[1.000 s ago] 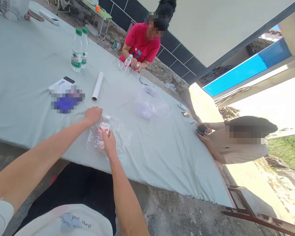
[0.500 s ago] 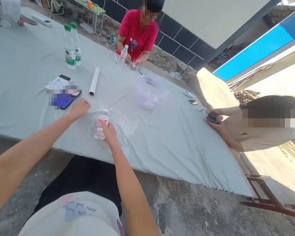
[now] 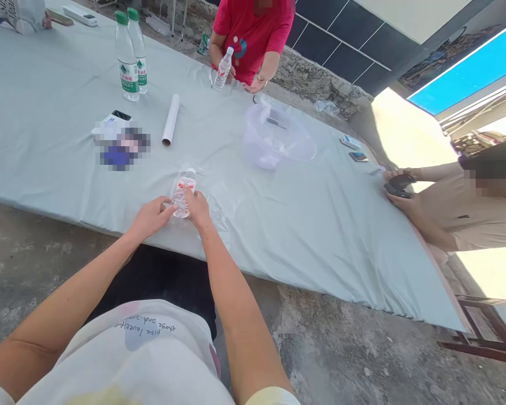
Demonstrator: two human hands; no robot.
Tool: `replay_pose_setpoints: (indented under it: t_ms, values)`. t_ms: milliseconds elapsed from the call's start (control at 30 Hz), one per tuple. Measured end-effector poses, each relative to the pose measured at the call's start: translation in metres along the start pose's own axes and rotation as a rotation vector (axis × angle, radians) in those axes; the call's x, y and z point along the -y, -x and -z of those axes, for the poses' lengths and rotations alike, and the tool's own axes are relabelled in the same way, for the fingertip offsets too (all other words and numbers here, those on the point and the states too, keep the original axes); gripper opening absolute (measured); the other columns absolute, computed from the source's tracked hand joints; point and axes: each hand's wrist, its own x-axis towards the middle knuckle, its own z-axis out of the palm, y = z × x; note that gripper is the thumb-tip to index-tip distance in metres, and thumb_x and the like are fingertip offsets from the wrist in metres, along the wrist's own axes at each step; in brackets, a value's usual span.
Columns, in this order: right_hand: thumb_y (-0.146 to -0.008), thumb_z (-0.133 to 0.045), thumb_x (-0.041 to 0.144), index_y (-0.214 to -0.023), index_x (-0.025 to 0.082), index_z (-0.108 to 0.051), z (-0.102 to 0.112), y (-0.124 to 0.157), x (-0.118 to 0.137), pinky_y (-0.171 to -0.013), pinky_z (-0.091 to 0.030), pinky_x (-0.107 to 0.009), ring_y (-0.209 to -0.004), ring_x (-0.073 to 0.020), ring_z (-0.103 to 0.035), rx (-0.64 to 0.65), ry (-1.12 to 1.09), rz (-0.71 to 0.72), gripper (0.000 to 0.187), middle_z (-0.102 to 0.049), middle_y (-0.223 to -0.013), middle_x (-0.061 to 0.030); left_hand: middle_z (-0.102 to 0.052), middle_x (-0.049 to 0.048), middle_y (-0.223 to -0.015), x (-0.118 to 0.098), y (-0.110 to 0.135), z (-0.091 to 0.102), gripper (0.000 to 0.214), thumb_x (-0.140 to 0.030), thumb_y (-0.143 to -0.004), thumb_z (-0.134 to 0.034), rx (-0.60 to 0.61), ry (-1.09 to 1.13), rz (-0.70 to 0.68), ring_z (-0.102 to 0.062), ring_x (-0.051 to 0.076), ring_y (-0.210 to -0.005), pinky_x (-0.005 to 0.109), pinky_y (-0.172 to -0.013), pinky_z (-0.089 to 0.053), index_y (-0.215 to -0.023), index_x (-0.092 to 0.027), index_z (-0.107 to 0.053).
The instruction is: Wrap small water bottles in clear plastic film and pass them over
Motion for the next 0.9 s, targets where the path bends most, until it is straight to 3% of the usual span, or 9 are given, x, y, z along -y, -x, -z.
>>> replay_pose_setpoints:
  t_ms: [167,267,400,467,567,667,733,833,900]
  values:
    - [-0.084,-0.055,0.069,-0.116,0.016,-0.057,-0.006,0.002,0.007,-0.060,-0.057,-0.028,-0.090,-0.0216,-0.069,-0.073,0.031,-0.046,0.061,-0.066,-0.114,-0.0130,-0.062,-0.0036,-0.062,-0.001,0.000,0.001,0.021,-0.034,-0.087,-0.054,-0.107,0.150,-0.003,-0.061,0.017,-0.061,0.029,-0.068,-0.047,-0.100,-0.022,-0.064]
    - [-0.084,-0.057,0.068,-0.133,0.012,-0.050,-0.006,0.005,0.011,-0.060,-0.058,-0.030,-0.084,-0.0219,-0.071,-0.060,0.124,-0.053,0.074,-0.066,-0.116,-0.0151,-0.065,0.0007,-0.072,-0.002,0.001,0.005,0.018,-0.031,-0.087,-0.051,-0.191,0.140,0.017,-0.063,0.018,-0.071,0.031,-0.074,-0.048,-0.091,-0.021,-0.065]
    - [-0.084,-0.063,0.061,-0.150,0.010,-0.030,0.000,0.014,0.016,-0.063,-0.059,-0.029,-0.071,-0.0183,-0.072,-0.017,0.202,-0.023,0.090,-0.068,-0.116,-0.0159,-0.064,0.0139,-0.118,-0.003,0.000,0.003,0.044,-0.040,-0.089,-0.053,-0.316,0.102,0.049,-0.063,0.025,-0.100,0.037,-0.089,-0.048,-0.126,-0.017,-0.057]
    - [-0.085,-0.063,0.058,-0.152,0.010,-0.028,0.006,0.017,0.020,-0.064,-0.060,-0.030,-0.070,-0.0182,-0.072,-0.006,0.262,-0.008,0.090,-0.067,-0.118,-0.0172,-0.058,0.0197,-0.132,-0.004,-0.002,-0.001,0.065,-0.046,-0.087,-0.056,-0.258,0.054,0.074,-0.060,0.029,-0.111,0.042,-0.094,-0.046,-0.143,-0.015,-0.044]
    - [-0.086,-0.062,0.053,-0.145,0.008,-0.041,0.021,0.010,0.031,-0.074,-0.060,-0.039,-0.078,-0.0240,-0.073,-0.013,0.407,0.027,0.077,-0.068,-0.119,-0.0185,-0.058,0.0220,-0.135,-0.006,-0.005,-0.008,0.068,-0.043,-0.089,-0.055,-0.158,-0.002,0.096,-0.057,0.034,-0.121,0.047,-0.099,-0.043,-0.147,-0.012,-0.039]
    - [-0.096,-0.049,0.043,-0.141,0.011,-0.049,0.035,-0.012,0.052,-0.099,-0.050,-0.048,-0.111,-0.0305,-0.065,-0.079,0.572,0.147,0.055,-0.063,-0.130,-0.0182,-0.061,0.0179,-0.133,-0.007,-0.006,-0.015,0.061,-0.040,-0.089,-0.054,-0.178,0.012,0.104,-0.059,0.034,-0.120,0.047,-0.099,-0.044,-0.144,-0.016,-0.043]
    - [-0.098,-0.041,0.025,-0.145,0.017,-0.047,0.038,-0.033,0.069,-0.111,-0.040,-0.046,-0.132,-0.0279,-0.052,-0.096,0.648,0.261,0.047,-0.055,-0.143,-0.0140,-0.062,0.0156,-0.131,-0.009,-0.004,-0.019,0.056,-0.038,-0.087,-0.058,-0.236,0.043,0.090,-0.058,0.033,-0.121,0.046,-0.100,-0.044,-0.139,-0.019,-0.047]
    - [-0.090,-0.040,0.002,-0.147,0.029,-0.046,0.029,-0.064,0.093,-0.114,-0.032,-0.043,-0.146,-0.0246,-0.033,0.010,0.943,0.482,0.063,-0.038,-0.159,-0.0048,-0.060,0.0144,-0.128,-0.012,-0.001,-0.028,0.053,-0.030,-0.083,-0.065,-0.318,0.079,0.040,-0.057,0.030,-0.122,0.044,-0.100,-0.047,-0.133,-0.019,-0.051]
    - [-0.086,-0.044,-0.002,-0.140,0.033,-0.055,0.021,-0.082,0.103,-0.112,-0.032,-0.044,-0.145,-0.0250,-0.034,0.142,1.275,0.613,0.065,-0.044,-0.156,-0.0033,-0.058,0.0134,-0.126,-0.013,-0.001,-0.034,0.052,-0.024,-0.081,-0.066,-0.344,0.087,0.003,-0.060,0.028,-0.116,0.042,-0.093,-0.051,-0.131,-0.020,-0.053]
